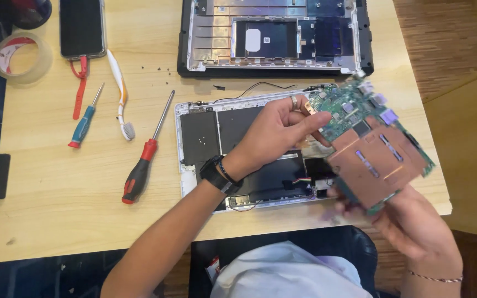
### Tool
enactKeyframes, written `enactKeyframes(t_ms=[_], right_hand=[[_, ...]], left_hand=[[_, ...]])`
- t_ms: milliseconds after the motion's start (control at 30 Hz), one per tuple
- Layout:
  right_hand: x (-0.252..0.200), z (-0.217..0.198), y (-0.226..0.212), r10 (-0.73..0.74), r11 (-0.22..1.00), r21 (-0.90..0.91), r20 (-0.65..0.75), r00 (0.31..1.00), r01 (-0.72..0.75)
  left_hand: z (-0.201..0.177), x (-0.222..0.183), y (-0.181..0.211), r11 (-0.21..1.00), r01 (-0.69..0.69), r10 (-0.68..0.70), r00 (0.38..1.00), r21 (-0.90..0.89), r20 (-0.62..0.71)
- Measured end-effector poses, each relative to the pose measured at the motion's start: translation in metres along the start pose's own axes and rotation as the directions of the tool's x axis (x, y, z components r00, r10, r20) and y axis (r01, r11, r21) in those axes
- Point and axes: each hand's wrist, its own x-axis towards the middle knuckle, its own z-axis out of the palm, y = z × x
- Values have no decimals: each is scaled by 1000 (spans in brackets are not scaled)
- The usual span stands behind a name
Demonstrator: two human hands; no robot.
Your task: Positioning a motherboard into a laptop case and securing it with screws using a screwdriver.
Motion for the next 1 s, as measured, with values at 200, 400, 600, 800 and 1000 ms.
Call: enactKeyframes(t_ms=[200, 400, 600, 800, 1000], right_hand=[[11, -33, -1, -308, 900, 382, 220, 926, 209], [32, -63, 14, -414, 898, 150, -28, 910, 413], [30, -56, 11, -420, 906, 28, -57, 906, 422], [34, -67, 25, -462, 887, -66, -152, 874, 458], [36, -85, 23, -460, 871, -4, -356, 814, 491]], left_hand=[[-4, 1, -1, 994, -18, 18, 1000, -103, -2], [-7, 2, -3, 989, 18, -14, 999, -148, 30], [-7, 1, 6, 992, 20, -16, 999, -128, 29], [-4, 3, 2, 998, 34, -34, 999, -47, -18], [-10, 8, -25, 554, -250, 404, 915, 794, 6]])
